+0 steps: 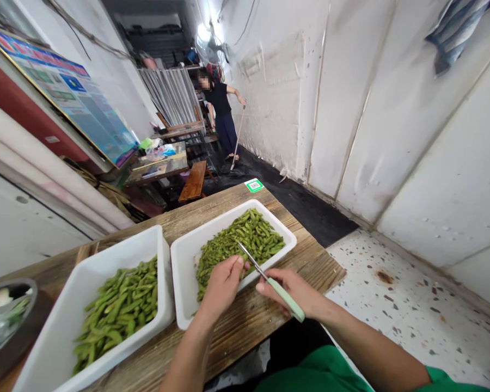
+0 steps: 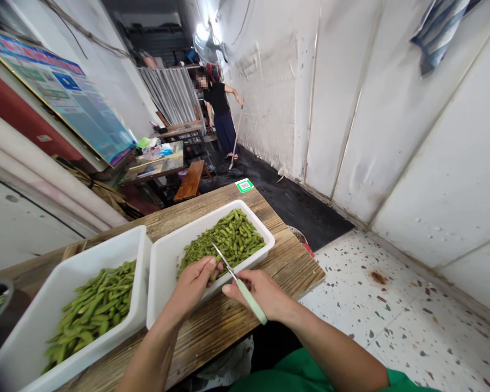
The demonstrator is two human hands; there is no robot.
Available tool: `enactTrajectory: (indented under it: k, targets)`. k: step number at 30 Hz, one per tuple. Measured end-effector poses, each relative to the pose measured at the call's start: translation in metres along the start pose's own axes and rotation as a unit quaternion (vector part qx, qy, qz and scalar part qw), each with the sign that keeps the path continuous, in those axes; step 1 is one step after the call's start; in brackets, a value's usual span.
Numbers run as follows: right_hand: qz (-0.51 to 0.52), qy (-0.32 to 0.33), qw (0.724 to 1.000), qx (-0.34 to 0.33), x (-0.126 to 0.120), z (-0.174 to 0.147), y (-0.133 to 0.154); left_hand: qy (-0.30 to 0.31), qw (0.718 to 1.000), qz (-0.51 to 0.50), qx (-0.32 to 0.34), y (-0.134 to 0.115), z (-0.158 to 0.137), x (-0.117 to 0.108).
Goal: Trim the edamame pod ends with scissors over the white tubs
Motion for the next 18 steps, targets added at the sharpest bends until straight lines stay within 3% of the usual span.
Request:
enactTrajectory:
  k: [5, 10, 14, 18]
  targets:
    - [0.065, -0.005, 0.997, 0.045, 0.003, 0.004, -0.012, -0.016, 0.998, -0.057, -0.037, 0.015, 0.001, -0.003]
    - [0.172, -0.034, 0.983, 0.055, -0.005, 0.003, -0.014, -0.057, 0.973, -0.199, -0.101, 0.019, 0.007, -0.021]
    - [0.257, -0.002, 0.966, 0.041, -0.009, 0.002, -0.019, 0.008, 0.942, -0.296, -0.155, 0.018, 0.032, -0.027]
    - [0.259, -0.005, 0.965, 0.036, -0.018, 0.000, -0.023, -0.018, 0.953, -0.238, -0.189, 0.034, 0.071, -0.027]
Point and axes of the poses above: each hand's wrist, its own z-axis towards the middle knuckle, its own x-axis out of the palm, y = z × x, the point moved 6 cm from there along z, towards the middle knuckle, and after that the axes turned 1 degree about x, right-handed, at the moved point
